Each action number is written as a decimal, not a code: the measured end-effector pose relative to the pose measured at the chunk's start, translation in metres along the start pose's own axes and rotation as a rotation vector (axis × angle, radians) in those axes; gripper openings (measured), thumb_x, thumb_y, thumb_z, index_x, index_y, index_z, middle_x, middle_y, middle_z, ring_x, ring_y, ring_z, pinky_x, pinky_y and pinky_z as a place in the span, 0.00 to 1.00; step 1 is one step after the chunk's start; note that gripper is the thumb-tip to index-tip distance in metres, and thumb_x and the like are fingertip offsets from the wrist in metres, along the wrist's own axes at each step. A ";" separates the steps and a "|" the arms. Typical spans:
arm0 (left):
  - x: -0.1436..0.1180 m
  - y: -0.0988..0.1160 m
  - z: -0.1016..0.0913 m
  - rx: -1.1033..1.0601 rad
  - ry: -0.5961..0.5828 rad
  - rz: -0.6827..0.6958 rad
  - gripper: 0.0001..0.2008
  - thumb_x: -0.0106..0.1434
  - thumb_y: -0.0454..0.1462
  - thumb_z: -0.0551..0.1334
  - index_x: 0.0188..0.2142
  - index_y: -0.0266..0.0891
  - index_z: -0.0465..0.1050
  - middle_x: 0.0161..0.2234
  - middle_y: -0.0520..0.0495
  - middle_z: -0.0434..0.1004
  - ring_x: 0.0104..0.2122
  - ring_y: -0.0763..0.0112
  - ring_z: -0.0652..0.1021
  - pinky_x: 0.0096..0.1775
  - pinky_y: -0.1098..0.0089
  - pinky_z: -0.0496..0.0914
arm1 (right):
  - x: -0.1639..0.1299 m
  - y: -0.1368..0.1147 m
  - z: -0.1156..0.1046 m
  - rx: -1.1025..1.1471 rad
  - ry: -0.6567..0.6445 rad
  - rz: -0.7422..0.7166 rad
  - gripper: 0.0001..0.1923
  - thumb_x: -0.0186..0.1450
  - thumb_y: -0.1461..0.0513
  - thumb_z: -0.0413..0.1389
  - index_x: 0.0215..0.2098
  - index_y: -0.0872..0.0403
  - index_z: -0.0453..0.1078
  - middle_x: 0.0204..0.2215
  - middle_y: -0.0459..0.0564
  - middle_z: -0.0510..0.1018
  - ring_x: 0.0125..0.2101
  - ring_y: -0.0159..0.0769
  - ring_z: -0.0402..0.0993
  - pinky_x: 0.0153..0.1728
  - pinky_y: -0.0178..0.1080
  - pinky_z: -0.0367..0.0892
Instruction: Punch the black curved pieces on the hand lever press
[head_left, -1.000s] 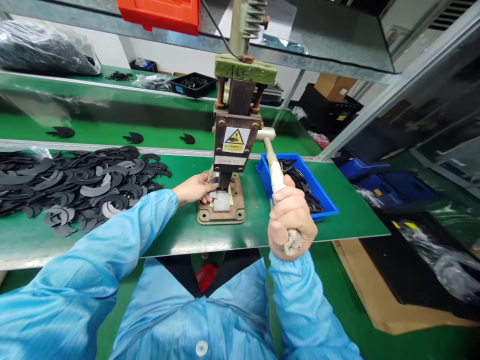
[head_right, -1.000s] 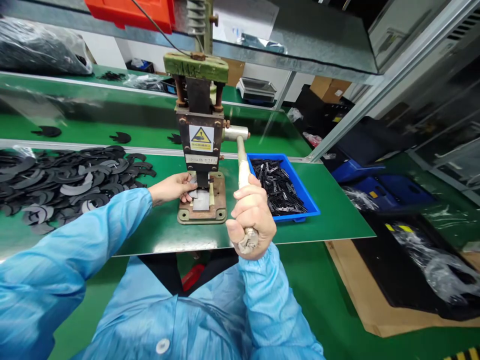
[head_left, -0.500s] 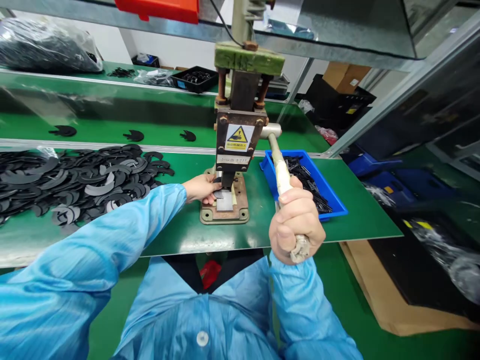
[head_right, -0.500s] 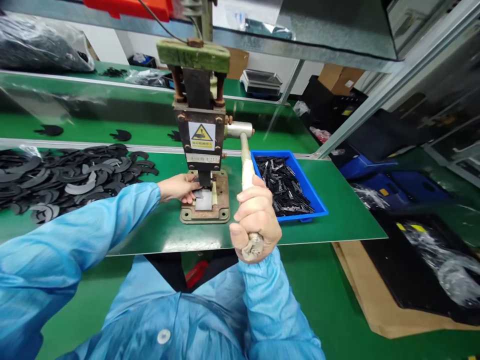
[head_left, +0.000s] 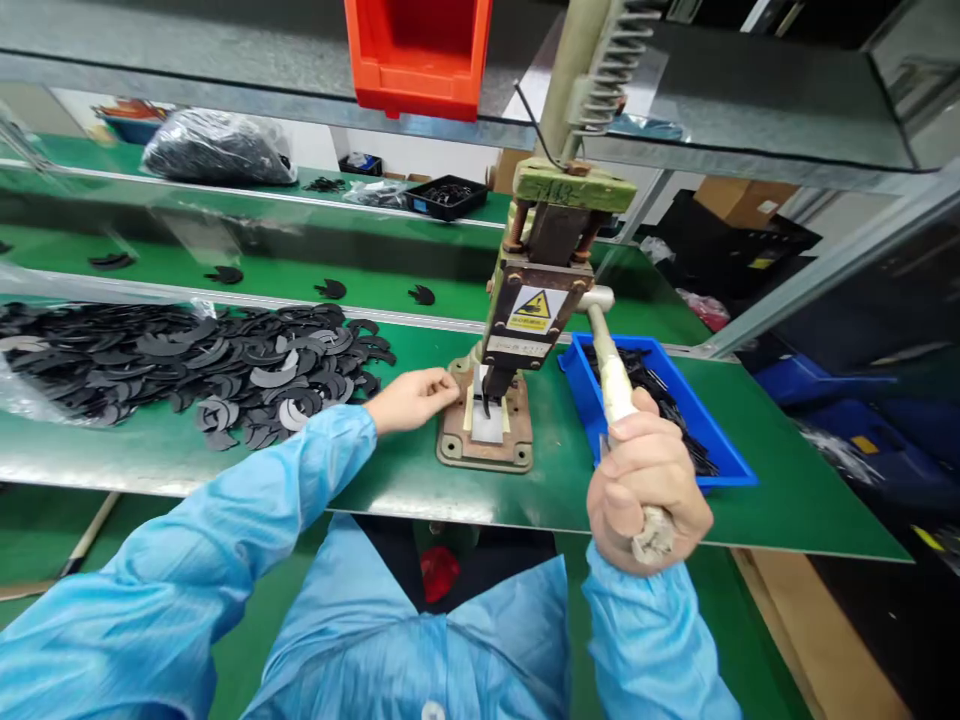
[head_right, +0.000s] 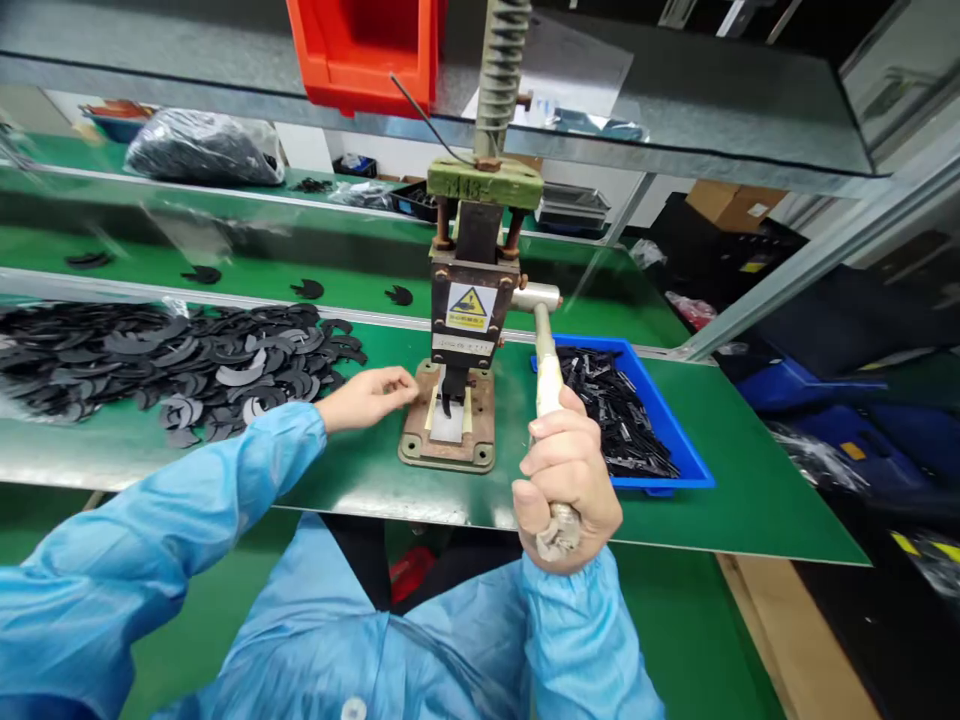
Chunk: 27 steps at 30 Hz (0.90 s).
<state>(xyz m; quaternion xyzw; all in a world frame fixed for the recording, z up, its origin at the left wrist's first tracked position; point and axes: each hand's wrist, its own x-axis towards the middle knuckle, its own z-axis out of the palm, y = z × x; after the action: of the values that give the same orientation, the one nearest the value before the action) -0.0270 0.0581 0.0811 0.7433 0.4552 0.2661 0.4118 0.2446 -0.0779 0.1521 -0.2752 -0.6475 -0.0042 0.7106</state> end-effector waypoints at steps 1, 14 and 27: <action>0.004 -0.010 -0.023 0.202 0.067 0.003 0.12 0.70 0.47 0.62 0.42 0.42 0.78 0.40 0.44 0.85 0.40 0.63 0.82 0.44 0.66 0.75 | 0.000 0.000 0.000 0.002 0.007 -0.003 0.14 0.62 0.59 0.64 0.22 0.49 0.66 0.23 0.41 0.73 0.35 0.39 0.74 0.62 0.68 0.70; 0.088 -0.098 -0.145 0.998 -0.072 -0.380 0.26 0.59 0.47 0.70 0.57 0.48 0.82 0.58 0.41 0.83 0.58 0.48 0.80 0.56 0.62 0.72 | -0.001 0.003 -0.007 -0.021 -0.042 -0.007 0.14 0.63 0.57 0.64 0.23 0.49 0.68 0.24 0.41 0.74 0.36 0.39 0.76 0.62 0.65 0.71; 0.086 -0.041 -0.078 0.576 -0.006 -0.209 0.18 0.75 0.48 0.53 0.45 0.38 0.76 0.43 0.40 0.84 0.43 0.57 0.82 0.45 0.64 0.73 | -0.001 0.002 -0.003 -0.037 -0.023 -0.016 0.15 0.64 0.56 0.63 0.23 0.48 0.67 0.23 0.40 0.72 0.36 0.38 0.75 0.63 0.67 0.71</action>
<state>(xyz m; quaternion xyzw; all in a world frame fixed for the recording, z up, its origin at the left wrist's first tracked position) -0.0678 0.1743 0.0886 0.7794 0.5845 0.0802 0.2106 0.2481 -0.0781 0.1501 -0.2831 -0.6576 -0.0187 0.6979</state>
